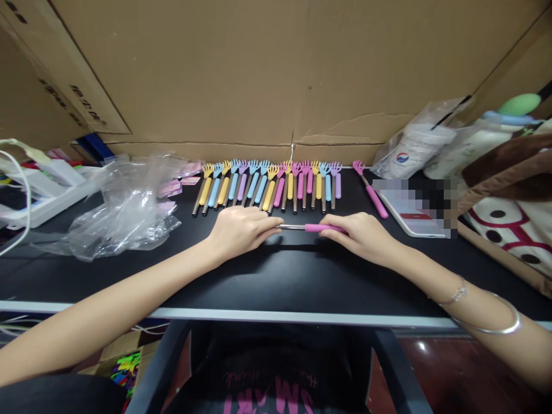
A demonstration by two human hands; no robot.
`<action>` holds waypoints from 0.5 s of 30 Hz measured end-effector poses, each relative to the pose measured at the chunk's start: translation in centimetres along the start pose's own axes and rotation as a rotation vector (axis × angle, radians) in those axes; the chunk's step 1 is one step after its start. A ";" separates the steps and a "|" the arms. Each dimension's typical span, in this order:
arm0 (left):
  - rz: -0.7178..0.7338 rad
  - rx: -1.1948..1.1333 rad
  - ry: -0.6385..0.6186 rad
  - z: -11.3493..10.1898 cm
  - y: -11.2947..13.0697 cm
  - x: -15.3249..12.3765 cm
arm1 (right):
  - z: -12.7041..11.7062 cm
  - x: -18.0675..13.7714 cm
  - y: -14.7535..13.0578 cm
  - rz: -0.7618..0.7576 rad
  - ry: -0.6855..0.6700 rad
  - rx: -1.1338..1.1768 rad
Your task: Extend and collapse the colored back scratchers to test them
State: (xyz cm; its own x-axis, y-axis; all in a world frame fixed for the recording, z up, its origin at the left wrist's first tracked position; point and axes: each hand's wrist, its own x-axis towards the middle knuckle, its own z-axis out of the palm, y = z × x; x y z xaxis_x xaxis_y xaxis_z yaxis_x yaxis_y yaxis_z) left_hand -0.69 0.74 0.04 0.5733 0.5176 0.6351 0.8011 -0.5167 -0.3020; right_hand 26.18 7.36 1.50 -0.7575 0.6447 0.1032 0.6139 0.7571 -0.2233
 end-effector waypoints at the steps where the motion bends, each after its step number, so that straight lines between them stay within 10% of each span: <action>1: 0.006 0.006 0.003 0.0 0.0 0.0 | 0.0 0.0 0.0 -0.002 -0.003 0.023; 15: 0.041 0.035 0.048 -0.5 -0.4 0.2 | -0.3 0.2 -0.5 -0.035 -0.103 0.361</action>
State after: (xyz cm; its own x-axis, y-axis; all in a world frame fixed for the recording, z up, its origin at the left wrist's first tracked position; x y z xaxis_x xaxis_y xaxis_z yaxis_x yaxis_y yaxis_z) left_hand -1.03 0.71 0.66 0.5972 0.4626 0.6553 0.7833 -0.5120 -0.3525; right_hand 25.84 7.13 1.96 -0.8059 0.5916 0.0229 0.4838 0.6805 -0.5503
